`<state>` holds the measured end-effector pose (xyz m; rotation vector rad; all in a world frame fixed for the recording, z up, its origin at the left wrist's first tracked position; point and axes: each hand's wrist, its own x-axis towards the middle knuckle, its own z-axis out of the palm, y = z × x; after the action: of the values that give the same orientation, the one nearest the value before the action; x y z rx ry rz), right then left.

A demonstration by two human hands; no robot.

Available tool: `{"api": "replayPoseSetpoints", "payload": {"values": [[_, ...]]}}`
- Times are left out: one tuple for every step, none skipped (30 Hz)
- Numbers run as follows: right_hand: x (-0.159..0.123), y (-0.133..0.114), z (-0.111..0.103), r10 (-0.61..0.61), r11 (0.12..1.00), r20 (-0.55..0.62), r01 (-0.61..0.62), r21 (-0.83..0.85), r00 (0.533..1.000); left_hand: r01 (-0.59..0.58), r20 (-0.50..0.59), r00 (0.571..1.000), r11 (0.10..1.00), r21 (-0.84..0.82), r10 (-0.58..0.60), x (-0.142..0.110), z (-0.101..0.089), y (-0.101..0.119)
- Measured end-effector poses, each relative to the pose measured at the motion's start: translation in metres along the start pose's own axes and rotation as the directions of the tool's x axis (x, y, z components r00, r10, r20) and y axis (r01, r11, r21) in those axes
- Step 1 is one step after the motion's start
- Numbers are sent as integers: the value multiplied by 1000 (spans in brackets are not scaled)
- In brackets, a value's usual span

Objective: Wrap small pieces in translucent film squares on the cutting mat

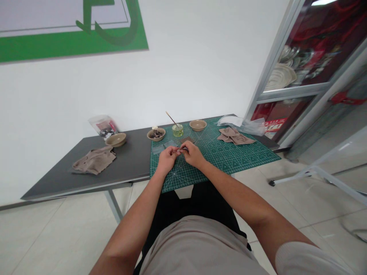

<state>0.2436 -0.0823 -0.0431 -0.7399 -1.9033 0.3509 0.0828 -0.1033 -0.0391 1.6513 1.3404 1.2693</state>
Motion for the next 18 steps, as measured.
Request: {"api": "replayPoseSetpoints", "payload": {"values": [[0, -1, 0, -8, 1000, -3, 8, -3, 1000, 0, -4, 1000, 1000, 3, 0, 0, 0, 0], [0, -1, 0, -15, 1000, -2, 15, -5, 1000, 0, -5, 1000, 1000, 4, 0, 0, 0, 0], [0, -1, 0, -19, 1000, 0, 19, -6, 1000, -1, -6, 1000, 1000, 0, 1, 0, 0, 0], [0, -1, 0, -25, 1000, 5, 25, -5, 1000, -2, -2, 1000, 1000, -6, 2, 0, -1, 1], [0, 0, 1, -34, 999, 12, 34, -4, 999, -1, 4, 1000, 1000, -16, 1, 0, -1, 1], [0, 0, 1, -47, 999, 21, 47, -2, 999, 1, 9, 1000, 1000, -26, -1, 0, -1, 1], [0, 0, 2, -61, 998, 30, 61, -1, 998, 4, 12, 1000, 999, -32, -4, 0, -1, 2], [1, 1, 2, -73, 997, 39, 74, -3, 997, 6, 9, 1000, 999, -33, -6, -1, -1, 2], [1, 2, 2, -80, 997, 47, 81, -7, 996, 6, 3, 1000, 1000, -28, -6, -1, -1, 3], [1, 2, 3, -80, 997, 52, 81, -11, 995, 3, -5, 1000, 1000, -18, -3, -1, -2, 3], [1, 2, 3, -74, 997, 54, 75, -16, 996, -3, -13, 1000, 1000, -4, 2, -2, -2, 4], [1, 3, 4, -63, 998, 54, 65, -20, 997, -9, -20, 1000, 1000, 12, 9, -2, -2, 4], [1, 3, 4, -52, 998, 51, 53, -24, 997, -14, -24, 1000, 999, 30, 15, -2, -1, 4], [0, 4, 4, -42, 999, 48, 44, -26, 998, -17, -28, 999, 999, 47, 18, -2, -1, 4], [0, 4, 4, -36, 999, 47, 37, -27, 998, -17, -30, 999, 998, 62, 18, -2, -1, 4], [0, 4, 4, -32, 999, 45, 33, -28, 998, -14, -33, 999, 997, 72, 16, -2, -1, 4], [0, 4, 4, -30, 999, 43, 31, -28, 999, -10, -35, 999, 997, 79, 13, -2, 0, 4], [0, 4, 4, -30, 999, 39, 31, -26, 999, -8, -36, 999, 996, 83, 12, -2, 0, 3]]}}
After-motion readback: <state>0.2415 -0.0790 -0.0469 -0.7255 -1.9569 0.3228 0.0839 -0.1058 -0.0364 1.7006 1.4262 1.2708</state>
